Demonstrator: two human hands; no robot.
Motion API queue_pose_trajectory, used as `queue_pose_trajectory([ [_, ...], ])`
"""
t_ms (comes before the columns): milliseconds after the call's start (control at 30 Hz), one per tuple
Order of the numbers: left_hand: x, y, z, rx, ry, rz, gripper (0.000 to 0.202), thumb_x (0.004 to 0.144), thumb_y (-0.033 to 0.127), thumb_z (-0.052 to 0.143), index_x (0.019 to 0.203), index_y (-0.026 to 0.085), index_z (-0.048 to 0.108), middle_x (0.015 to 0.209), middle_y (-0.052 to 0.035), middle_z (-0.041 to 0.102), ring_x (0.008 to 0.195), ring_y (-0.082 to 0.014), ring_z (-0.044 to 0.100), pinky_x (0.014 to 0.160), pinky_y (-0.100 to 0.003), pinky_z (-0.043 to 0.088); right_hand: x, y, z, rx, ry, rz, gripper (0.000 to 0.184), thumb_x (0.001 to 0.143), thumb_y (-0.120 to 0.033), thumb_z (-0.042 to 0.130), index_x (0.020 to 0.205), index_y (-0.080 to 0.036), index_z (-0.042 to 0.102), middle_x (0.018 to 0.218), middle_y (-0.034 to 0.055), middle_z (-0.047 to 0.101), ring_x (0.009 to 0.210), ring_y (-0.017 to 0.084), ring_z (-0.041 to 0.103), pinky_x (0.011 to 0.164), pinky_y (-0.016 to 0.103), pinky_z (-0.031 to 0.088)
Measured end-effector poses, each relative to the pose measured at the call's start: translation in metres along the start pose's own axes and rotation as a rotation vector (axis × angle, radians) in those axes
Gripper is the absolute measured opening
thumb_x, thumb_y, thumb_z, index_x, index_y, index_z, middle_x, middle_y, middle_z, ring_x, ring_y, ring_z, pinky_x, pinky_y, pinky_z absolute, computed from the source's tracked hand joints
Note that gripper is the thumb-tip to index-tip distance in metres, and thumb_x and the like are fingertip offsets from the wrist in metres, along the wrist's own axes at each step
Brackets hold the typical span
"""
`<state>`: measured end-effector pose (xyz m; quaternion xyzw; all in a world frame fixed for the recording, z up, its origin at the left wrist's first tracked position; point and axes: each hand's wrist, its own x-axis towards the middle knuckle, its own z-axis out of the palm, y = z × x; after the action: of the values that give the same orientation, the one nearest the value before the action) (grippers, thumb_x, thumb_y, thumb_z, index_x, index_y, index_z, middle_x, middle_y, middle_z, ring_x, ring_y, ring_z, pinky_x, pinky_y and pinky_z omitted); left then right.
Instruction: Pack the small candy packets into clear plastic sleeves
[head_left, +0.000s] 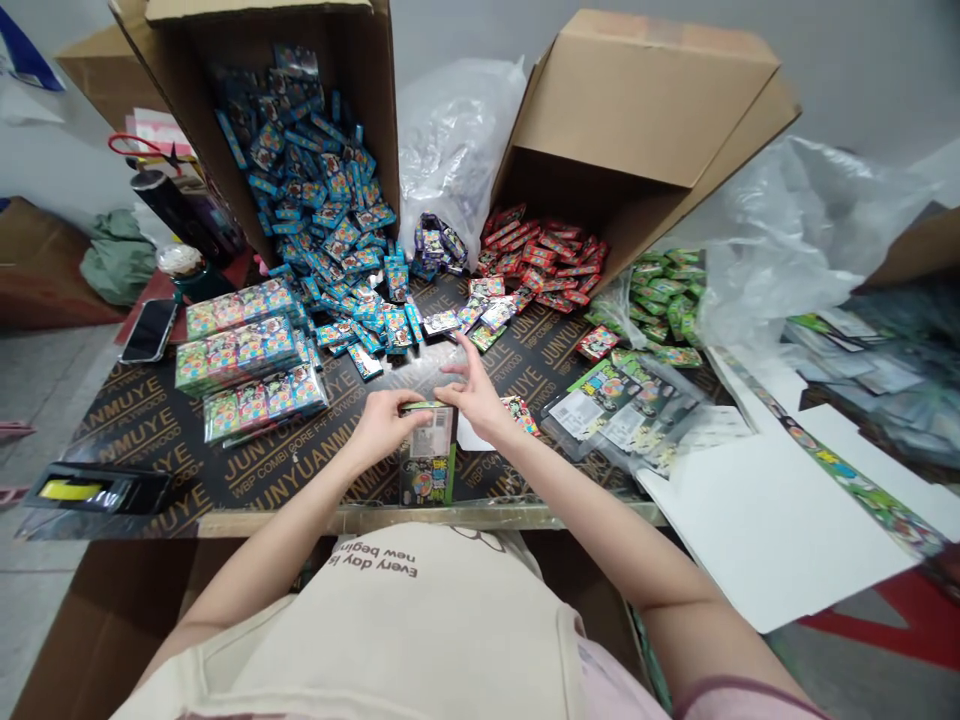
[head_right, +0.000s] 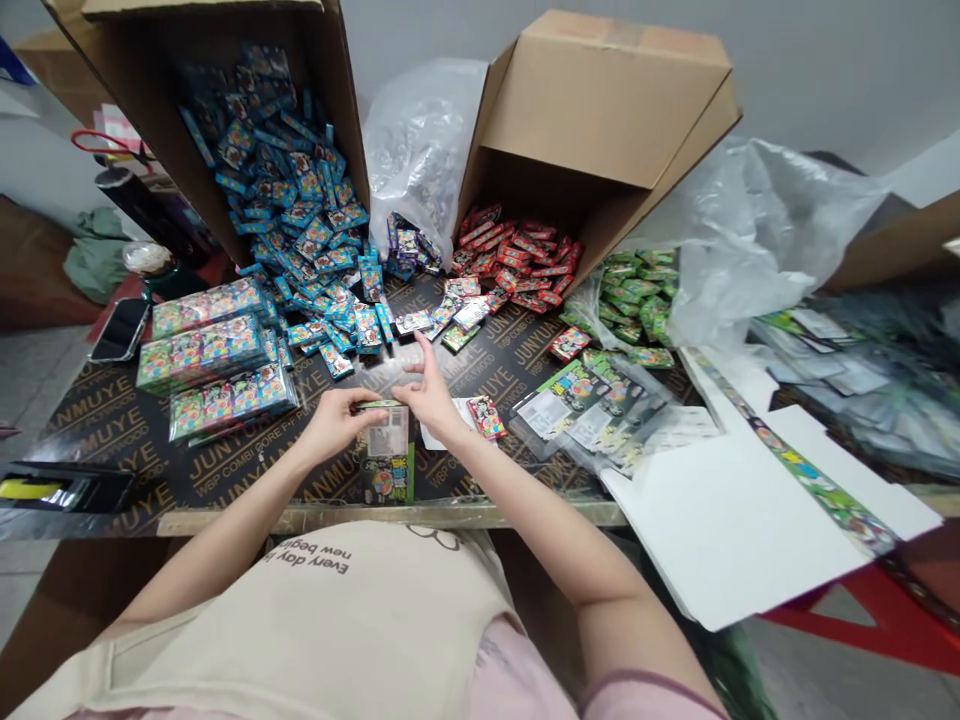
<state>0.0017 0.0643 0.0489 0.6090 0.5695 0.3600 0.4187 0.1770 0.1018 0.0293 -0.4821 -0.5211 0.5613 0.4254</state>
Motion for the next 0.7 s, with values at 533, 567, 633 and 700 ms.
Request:
queue_pose_trajectory([
  [533,-0.026,-0.047,-0.043,-0.252,0.074,-0.298,0.037,0.051,0.026,0.083,0.078,0.014,0.06,0.057,0.0023,0.064,0.054,-0.0115,0.059,0.056,-0.021,0.044,-0.006,-0.012,-0.031,-0.038,0.271,-0.18,0.092,0.064,-0.044,0.08,0.142,-0.032,0.031,0.096,0.0032,0.065,0.09,0.022,0.063,0.087,0.042,0.05],
  [567,-0.025,-0.051,-0.044,-0.206,0.066,-0.298,0.036,0.051,0.025,0.083,0.076,0.014,0.059,0.055,0.0031,0.062,0.051,-0.0109,0.058,0.054,-0.021,0.042,-0.005,-0.009,-0.032,-0.119,0.278,-0.181,0.094,0.062,-0.046,0.081,0.141,-0.032,0.032,0.108,0.0062,0.062,0.101,0.024,0.059,0.091,0.044,0.048],
  [633,-0.023,-0.054,-0.043,-0.196,0.108,-0.301,0.036,0.05,0.024,0.082,0.076,0.015,0.058,0.054,0.004,0.061,0.05,-0.0104,0.057,0.052,-0.02,0.042,-0.003,0.003,-0.032,-0.204,0.271,-0.133,0.097,0.061,-0.049,0.08,0.143,-0.032,0.03,0.127,0.0104,0.053,0.117,0.028,0.051,0.097,0.048,0.043],
  [700,-0.024,-0.054,-0.042,-0.303,0.189,-0.332,0.043,0.048,0.025,0.082,0.08,0.015,0.057,0.058,0.0045,0.062,0.052,-0.0113,0.059,0.054,-0.022,0.047,-0.003,0.022,-0.03,-0.172,0.236,-0.053,0.098,0.065,-0.053,0.076,0.145,-0.032,0.025,0.133,0.0122,0.048,0.122,0.028,0.047,0.1,0.05,0.04],
])
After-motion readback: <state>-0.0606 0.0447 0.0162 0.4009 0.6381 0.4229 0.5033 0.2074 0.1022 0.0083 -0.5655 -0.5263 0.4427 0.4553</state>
